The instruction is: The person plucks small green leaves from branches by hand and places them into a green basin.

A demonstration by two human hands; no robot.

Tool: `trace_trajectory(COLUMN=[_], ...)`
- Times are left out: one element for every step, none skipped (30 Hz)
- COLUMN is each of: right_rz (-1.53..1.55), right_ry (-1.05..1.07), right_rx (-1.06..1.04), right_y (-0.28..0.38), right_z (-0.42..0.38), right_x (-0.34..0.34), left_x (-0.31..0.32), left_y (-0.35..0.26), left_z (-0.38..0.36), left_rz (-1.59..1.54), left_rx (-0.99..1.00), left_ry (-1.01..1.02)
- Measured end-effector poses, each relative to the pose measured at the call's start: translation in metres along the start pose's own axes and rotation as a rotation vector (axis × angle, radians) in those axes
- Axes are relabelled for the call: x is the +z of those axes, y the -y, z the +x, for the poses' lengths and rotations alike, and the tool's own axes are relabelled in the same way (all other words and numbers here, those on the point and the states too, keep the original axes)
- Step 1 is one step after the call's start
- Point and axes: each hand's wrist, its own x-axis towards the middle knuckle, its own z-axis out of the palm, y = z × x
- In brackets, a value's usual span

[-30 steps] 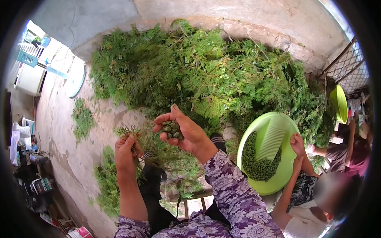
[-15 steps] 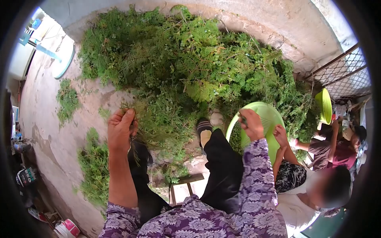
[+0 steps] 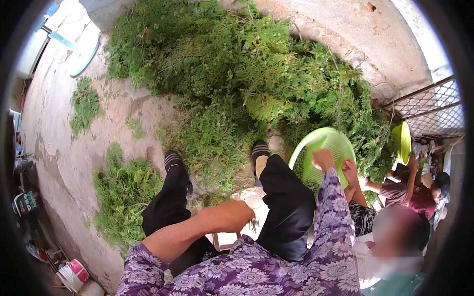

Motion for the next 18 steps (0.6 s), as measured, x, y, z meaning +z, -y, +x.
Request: trace_trajectory(right_rz=[0.035,0.032,0.522,0.633,0.686,0.776,0.676,0.624,0.543,0.557,0.616,0.676,0.637,0.597,0.598,0.528,0.457,0.400], right_ry=[-0.036,-0.320,-0.301,-0.203,-0.275,-0.101,-0.074,-0.061,0.017,0.065,0.127,0.190,0.258,0.324,0.330,0.351,0.372,0.389], right_rx=[-0.034,-0.121,-0.014,0.204,0.005,-0.056,-0.166,-0.232,-0.298,-0.318,-0.378,-0.439,-0.426,-0.414,-0.423,-0.349,-0.274,-0.282], right_y=[0.013,0.029,0.071,0.103,0.128,0.161,0.188,0.219,0.247,0.275,0.298,0.320,0.343,0.361,0.373,0.385,0.395,0.399], right_z=[0.033,0.061,0.073,0.095,0.110,0.120,0.134,0.145,0.154,0.155,0.155,0.155,0.154,0.152,0.150,0.148,0.144,0.141], right_x=[-0.024,-0.026,-0.079,-0.093,-0.095,-0.115,-0.112,-0.103,-0.091,-0.083,-0.075,-0.067,-0.057,-0.044,-0.033,-0.022,-0.011,-0.007], left_x=[0.002,0.022,0.025,0.024,0.022,0.023,0.024,0.024,0.022,0.022,0.021,0.018,0.014,0.010,0.008,0.006,0.006,0.008], left_y=[-0.003,0.004,0.003,0.002,0.000,0.001,0.003,0.005,0.008,0.012,0.015,0.017,0.018,0.019,0.020,0.021,0.021,0.023], left_z=[-0.002,0.005,0.006,0.002,-0.004,-0.007,-0.010,-0.012,-0.013,-0.014,-0.016,-0.020,-0.025,-0.030,-0.033,-0.034,-0.034,-0.032], left_rz=[-0.011,0.017,0.019,0.009,-0.002,-0.011,-0.010,-0.009,-0.018,-0.002,0.013,0.002,0.037,0.074,0.067,0.074,0.081,0.097], left_rx=[0.017,0.060,0.078,0.065,0.053,0.049,0.014,-0.021,-0.024,-0.046,-0.069,-0.073,-0.084,-0.097,-0.105,-0.143,-0.181,-0.214], left_ry=[0.092,0.092,0.140,0.150,0.160,0.159,0.137,0.116,0.116,0.075,0.034,0.037,-0.089,-0.216,-0.216,-0.250,-0.283,-0.260])
